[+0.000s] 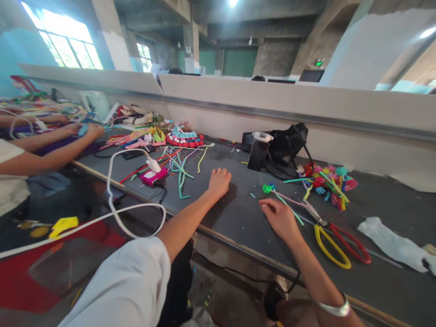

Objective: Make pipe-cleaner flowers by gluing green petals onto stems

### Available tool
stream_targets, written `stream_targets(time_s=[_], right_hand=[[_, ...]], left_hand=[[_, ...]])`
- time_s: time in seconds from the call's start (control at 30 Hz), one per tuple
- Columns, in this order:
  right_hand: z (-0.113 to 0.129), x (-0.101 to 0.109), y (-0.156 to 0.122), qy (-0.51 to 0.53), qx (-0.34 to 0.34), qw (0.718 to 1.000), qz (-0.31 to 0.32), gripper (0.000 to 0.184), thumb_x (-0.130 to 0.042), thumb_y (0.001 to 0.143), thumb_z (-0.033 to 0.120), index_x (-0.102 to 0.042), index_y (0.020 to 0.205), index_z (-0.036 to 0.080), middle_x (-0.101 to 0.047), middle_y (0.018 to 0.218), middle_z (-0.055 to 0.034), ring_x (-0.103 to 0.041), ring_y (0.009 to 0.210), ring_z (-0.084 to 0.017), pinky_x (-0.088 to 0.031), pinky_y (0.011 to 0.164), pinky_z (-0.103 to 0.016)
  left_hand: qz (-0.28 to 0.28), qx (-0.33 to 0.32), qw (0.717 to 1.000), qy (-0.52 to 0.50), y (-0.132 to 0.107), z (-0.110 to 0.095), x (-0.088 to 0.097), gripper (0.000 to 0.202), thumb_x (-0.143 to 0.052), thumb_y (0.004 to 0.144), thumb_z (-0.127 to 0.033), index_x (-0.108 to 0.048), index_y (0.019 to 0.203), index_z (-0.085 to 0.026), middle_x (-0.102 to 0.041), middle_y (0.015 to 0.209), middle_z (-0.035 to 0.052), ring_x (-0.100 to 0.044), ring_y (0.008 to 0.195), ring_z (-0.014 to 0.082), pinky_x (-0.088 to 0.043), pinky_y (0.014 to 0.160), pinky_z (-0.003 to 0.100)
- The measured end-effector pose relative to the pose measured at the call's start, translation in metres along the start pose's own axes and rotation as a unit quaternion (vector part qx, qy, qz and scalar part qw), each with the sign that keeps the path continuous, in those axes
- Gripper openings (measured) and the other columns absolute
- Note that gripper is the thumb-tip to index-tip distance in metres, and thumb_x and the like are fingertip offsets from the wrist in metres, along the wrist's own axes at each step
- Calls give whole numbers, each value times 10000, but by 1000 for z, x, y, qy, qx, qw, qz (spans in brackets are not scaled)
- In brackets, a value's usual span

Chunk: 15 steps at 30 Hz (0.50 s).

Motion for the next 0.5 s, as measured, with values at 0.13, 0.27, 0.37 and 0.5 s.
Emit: stream_targets(time_s=[0.13, 0.27, 0.37, 0.5], right_hand=[[12, -12, -6, -5, 27, 999, 33, 321, -435, 884, 291, -722, 967, 174, -759, 929, -75, -699, 812, -207, -514, 733, -306], [32, -35, -20, -23, 86, 991, 99, 284, -454, 890, 221, -728, 962, 204, -756, 938, -48, -689, 855, -192, -506, 772, -286], [43, -44, -28, -51, 126, 982, 130, 268, -473, 891, 188, -732, 958, 203, -746, 956, -63, -662, 927, -222, -478, 862, -333], [44, -45, -31, -76, 146, 976, 144, 271, -463, 914, 171, -723, 984, 195, -733, 975, -75, -641, 946, -229, -467, 881, -354]], left_hand=[[-35, 72, 997, -9, -10, 43, 26, 275, -424, 943, -235, -651, 1085, -171, -609, 1154, 139, -494, 1166, 282, -336, 1001, 427], [-59, 226, 972, -27, -28, 101, 44, 296, -408, 920, -197, -653, 1079, -150, -624, 1132, 181, -547, 1140, 321, -403, 948, 438], [-61, 347, 934, -58, -40, 142, 45, 256, -521, 856, -222, -665, 1026, -96, -617, 1150, 262, -552, 1155, 406, -433, 914, 495], [-60, 433, 886, -154, -45, 169, 34, 207, -683, 712, -203, -678, 888, -94, -622, 1159, 306, -545, 1179, 458, -442, 907, 512]])
Point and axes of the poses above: each hand's wrist, its own y-axis towards the middle knuckle, its own x-axis out of the back of the hand, z = x × y, the point moved 3 cm from there along y, towards the middle knuckle
